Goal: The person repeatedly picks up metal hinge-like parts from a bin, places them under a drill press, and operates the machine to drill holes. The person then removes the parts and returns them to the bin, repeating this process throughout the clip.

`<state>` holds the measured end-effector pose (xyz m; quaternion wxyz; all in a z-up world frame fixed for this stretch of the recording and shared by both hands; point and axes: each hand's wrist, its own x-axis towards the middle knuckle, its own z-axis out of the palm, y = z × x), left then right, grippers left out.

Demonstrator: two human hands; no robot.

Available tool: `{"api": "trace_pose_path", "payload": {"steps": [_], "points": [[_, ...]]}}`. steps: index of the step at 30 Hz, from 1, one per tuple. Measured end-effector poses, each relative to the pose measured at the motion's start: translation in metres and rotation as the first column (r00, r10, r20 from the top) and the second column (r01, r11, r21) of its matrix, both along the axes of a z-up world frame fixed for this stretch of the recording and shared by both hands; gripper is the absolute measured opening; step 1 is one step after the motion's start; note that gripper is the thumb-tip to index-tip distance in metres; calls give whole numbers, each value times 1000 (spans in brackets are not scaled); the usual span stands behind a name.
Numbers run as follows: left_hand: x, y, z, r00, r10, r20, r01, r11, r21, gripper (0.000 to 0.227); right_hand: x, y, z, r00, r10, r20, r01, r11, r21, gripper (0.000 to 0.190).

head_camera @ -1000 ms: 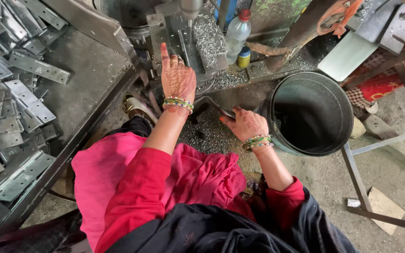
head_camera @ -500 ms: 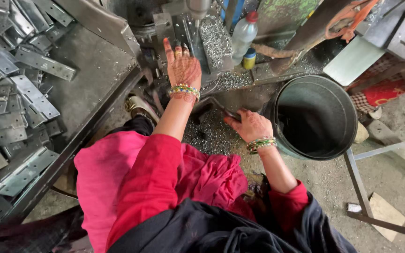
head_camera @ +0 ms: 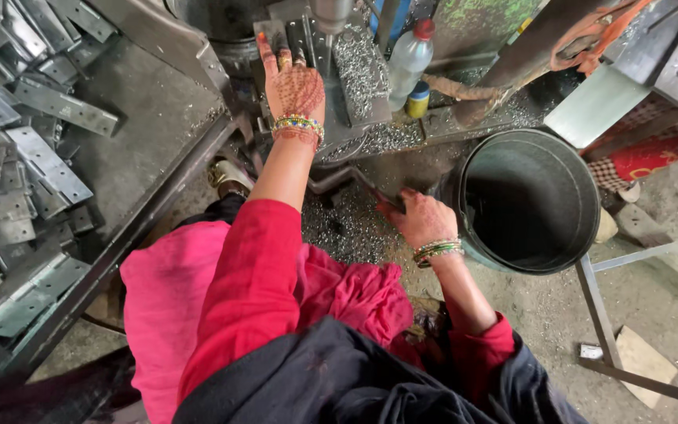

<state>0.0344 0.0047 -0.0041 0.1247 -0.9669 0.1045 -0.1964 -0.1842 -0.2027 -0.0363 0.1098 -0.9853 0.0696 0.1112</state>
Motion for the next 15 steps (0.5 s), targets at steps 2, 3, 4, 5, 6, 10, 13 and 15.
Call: {"api": "trace_pose_path", "payload": {"steps": [2, 3, 4, 5, 6, 10, 13, 15], "points": [[7, -2, 3, 1000, -3, -4, 3, 1000, -18, 32, 2, 5, -3, 999, -46, -26, 47, 998, 40, 54], [7, -2, 3, 1000, -8, -13, 7, 999, -32, 33, -6, 9, -9, 999, -47, -6, 47, 996, 80, 52], [2, -2, 0, 999, -6, -34, 5, 999, -48, 33, -14, 9, -14, 999, -42, 1, 42, 992, 117, 50], [-1, -1, -1, 996, 21, -87, -26, 998, -53, 34, -15, 8, -18, 1000, -21, -8, 22, 994, 103, 50], [3, -3, 2, 991, 39, -127, -46, 997, -58, 34, -10, 6, -20, 1000, -10, -5, 11, 996, 87, 50], [0, -7, 19, 990, 56, -132, -55, 998, 12, 34, -11, 1, -3, 999, 31, 37, -33, 997, 77, 54], [0, -9, 18, 969, 93, -229, -85, 995, 47, 34, -2, -2, 7, 978, 129, 167, -126, 992, -25, 59], [3, -9, 13, 986, 92, -139, -92, 996, 10, 35, -2, 3, 1, 997, 13, 74, -14, 1000, 20, 51]]}}
